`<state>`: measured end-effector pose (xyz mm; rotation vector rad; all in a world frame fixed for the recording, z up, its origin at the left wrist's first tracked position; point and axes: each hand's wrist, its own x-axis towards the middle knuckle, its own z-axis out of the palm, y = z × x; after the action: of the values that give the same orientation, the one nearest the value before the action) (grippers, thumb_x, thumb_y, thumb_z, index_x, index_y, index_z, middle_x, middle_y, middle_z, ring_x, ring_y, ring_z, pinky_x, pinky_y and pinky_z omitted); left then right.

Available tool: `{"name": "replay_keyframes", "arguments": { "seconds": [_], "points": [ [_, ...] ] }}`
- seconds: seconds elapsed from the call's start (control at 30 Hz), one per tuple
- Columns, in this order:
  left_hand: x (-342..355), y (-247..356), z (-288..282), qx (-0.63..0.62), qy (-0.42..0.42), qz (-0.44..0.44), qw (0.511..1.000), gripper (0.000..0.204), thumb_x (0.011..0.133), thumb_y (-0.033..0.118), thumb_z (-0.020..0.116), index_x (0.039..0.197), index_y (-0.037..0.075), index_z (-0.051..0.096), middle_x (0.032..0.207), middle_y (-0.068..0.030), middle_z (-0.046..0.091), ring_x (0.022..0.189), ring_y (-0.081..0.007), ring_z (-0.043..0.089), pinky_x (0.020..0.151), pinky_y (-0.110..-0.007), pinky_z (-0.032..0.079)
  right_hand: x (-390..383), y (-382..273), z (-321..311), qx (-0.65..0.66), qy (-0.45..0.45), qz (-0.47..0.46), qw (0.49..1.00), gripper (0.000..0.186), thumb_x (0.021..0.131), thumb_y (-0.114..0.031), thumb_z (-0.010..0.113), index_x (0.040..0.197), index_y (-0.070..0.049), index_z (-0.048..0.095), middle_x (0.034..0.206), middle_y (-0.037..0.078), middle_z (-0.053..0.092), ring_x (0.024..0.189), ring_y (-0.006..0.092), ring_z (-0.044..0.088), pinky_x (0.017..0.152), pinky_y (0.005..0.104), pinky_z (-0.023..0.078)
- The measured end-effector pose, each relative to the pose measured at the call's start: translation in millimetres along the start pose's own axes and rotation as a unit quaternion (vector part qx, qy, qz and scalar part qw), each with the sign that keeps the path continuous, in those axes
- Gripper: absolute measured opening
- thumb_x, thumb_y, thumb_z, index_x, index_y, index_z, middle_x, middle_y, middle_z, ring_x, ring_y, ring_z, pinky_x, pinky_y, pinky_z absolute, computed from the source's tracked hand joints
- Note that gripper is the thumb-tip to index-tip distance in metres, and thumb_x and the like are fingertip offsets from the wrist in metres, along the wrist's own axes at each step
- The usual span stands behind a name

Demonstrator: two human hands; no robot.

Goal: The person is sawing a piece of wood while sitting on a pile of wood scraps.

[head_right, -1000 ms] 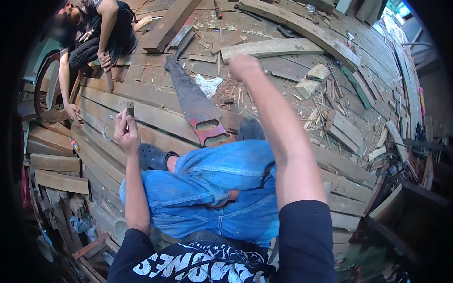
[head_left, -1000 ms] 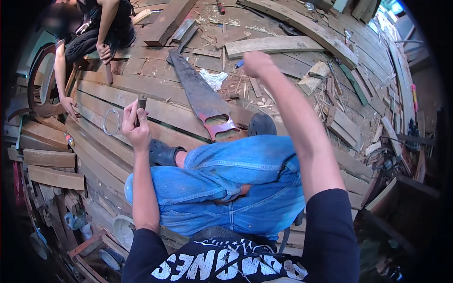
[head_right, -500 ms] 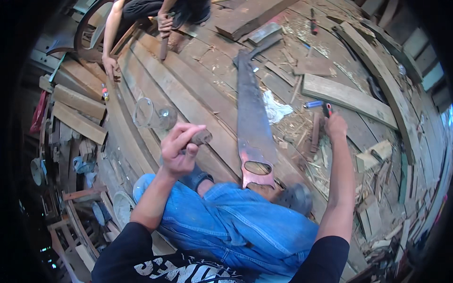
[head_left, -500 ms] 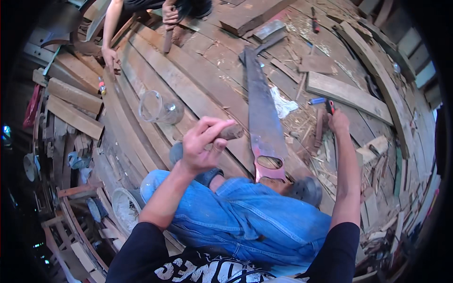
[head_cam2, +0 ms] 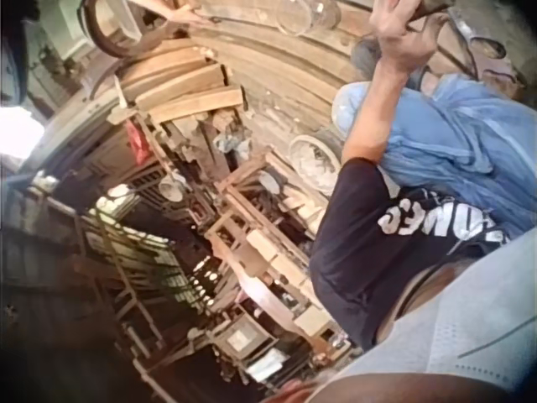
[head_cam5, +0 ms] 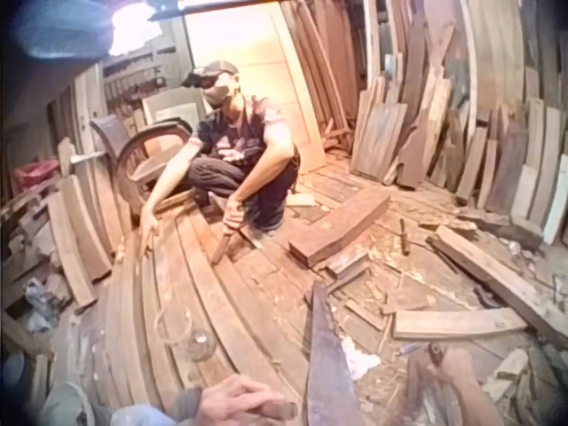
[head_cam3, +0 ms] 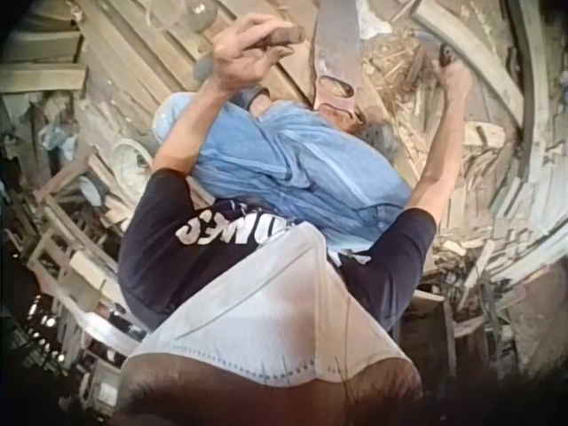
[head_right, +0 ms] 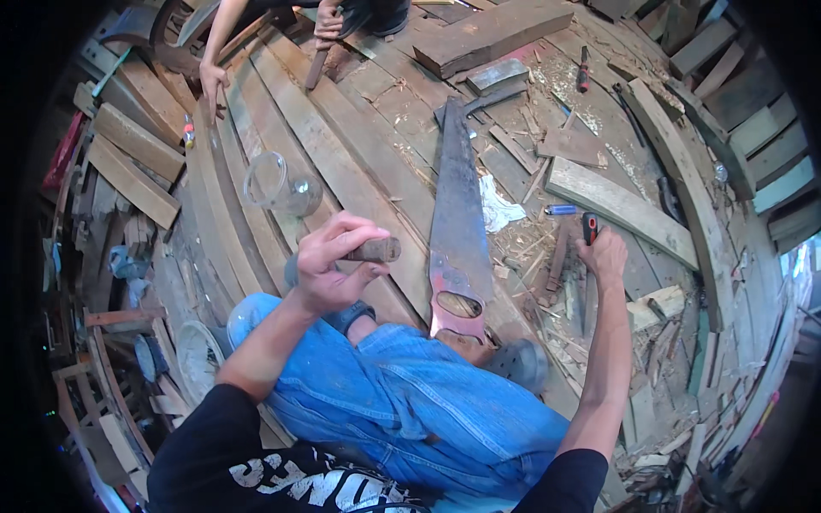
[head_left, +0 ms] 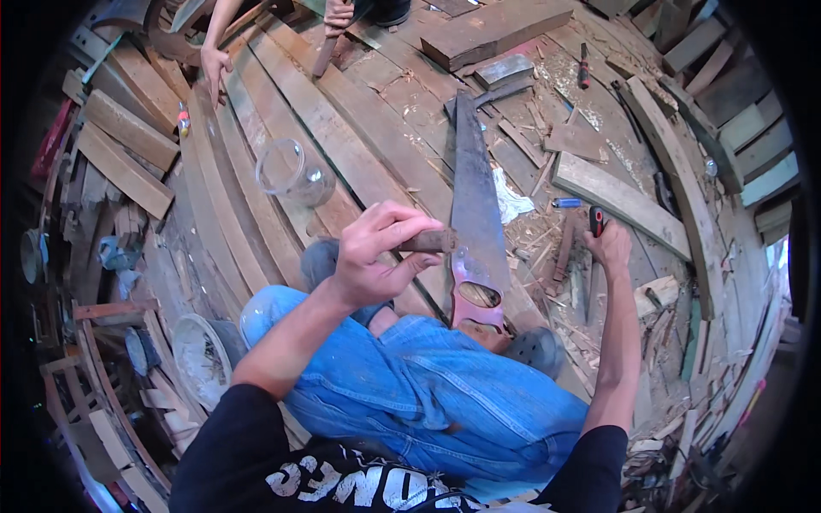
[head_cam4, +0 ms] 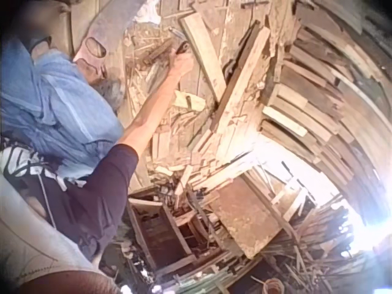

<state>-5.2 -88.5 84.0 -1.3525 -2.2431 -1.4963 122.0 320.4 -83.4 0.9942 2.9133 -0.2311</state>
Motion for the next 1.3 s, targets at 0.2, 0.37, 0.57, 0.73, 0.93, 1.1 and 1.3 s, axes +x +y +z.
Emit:
{"name": "replay_keyframes", "arguments": {
  "seconds": [0.2,0.37,0.57,0.73,0.93,1.1,1.3],
  "points": [
    [-11.8,2.0,-0.1,-0.047,0.028,0.04,0.998,0.038,0.065,0.005,0.082,0.1,0.002,0.069,0.085,-0.0098,0.064,0.074,-0.0176,0.062,0.062,-0.027,0.05,-50.4,-11.3,-96.4,0.064,0.069,-0.026,0.995,0.04,0.06,-0.033,0.071,0.076,0.003,0.062,0.07,0.022,0.064,0.07,0.0378,0.064,0.069,0.0441,0.051],
    [-19.4,3.6,-5.9,-0.068,0.074,0.066,0.993,0.038,0.063,0.009,0.085,0.096,0.0,0.068,0.086,-0.0089,0.064,0.074,-0.0166,0.063,0.062,-0.027,0.05,-109.8,-15.7,-152.6,0.083,0.085,-0.04,0.992,0.034,0.062,-0.028,0.072,0.075,0.001,0.062,0.063,0.015,0.062,0.058,0.0315,0.062,0.059,0.0388,0.049],
    [-21.4,6.7,-13.6,-0.047,0.109,0.027,0.993,0.031,0.066,0.012,0.085,0.089,0.001,0.068,0.083,-0.0073,0.065,0.072,-0.0141,0.064,0.063,-0.026,0.05,-177.2,-16.6,-170.2,0.419,0.076,0.105,0.899,0.018,0.074,-0.016,0.071,0.081,0.0,0.066,0.062,0.001,0.059,0.052,0.0082,0.053,0.049,0.0224,0.039],
    [-21.2,11.5,-16.8,-0.039,0.134,0.017,0.99,0.022,0.07,0.006,0.081,0.087,0.001,0.068,0.082,-0.0049,0.066,0.072,-0.0123,0.065,0.064,-0.026,0.05,-190.3,-22.8,-137.7,0.469,0.057,0.116,0.874,0.02,0.076,-0.015,0.071,0.083,0.003,0.069,0.064,0.004,0.062,0.052,0.0081,0.054,0.048,0.0224,0.039],
    [-23.1,11.0,-14.6,-0.031,0.134,0.034,0.99,0.02,0.074,0.001,0.077,0.091,0.0,0.068,0.085,-0.0068,0.069,0.076,-0.0135,0.066,0.069,-0.026,0.051,-207.6,2.5,-111.1,0.312,0.003,0.098,0.945,0.028,0.071,-0.018,0.075,0.095,-0.003,0.072,0.065,0.002,0.064,0.056,0.0101,0.056,0.055,0.0255,0.044],
    [-22.2,15.0,-6.9,-0.059,0.119,0.003,0.991,0.019,0.077,0.004,0.074,0.095,0.002,0.067,0.085,-0.0043,0.069,0.076,-0.011,0.064,0.069,-0.026,0.051,-202.4,18.6,-107.4,0.162,-0.034,0.068,0.984,0.024,0.069,-0.024,0.073,0.083,-0.005,0.074,0.063,0.007,0.064,0.06,0.0119,0.062,0.058,0.0285,0.049],
    [-35.3,1.3,-5.9,-0.066,0.101,-0.004,0.993,0.017,0.084,-0.001,0.068,0.101,-0.002,0.065,0.089,-0.0077,0.069,0.082,-0.0133,0.064,0.076,-0.027,0.052,-202.5,58.6,-64.6,0.079,-0.181,0.222,0.955,0.027,0.067,-0.029,0.074,0.079,-0.005,0.074,0.064,0.01,0.067,0.057,0.0191,0.065,0.056,0.0321,0.052]
  ]
}}
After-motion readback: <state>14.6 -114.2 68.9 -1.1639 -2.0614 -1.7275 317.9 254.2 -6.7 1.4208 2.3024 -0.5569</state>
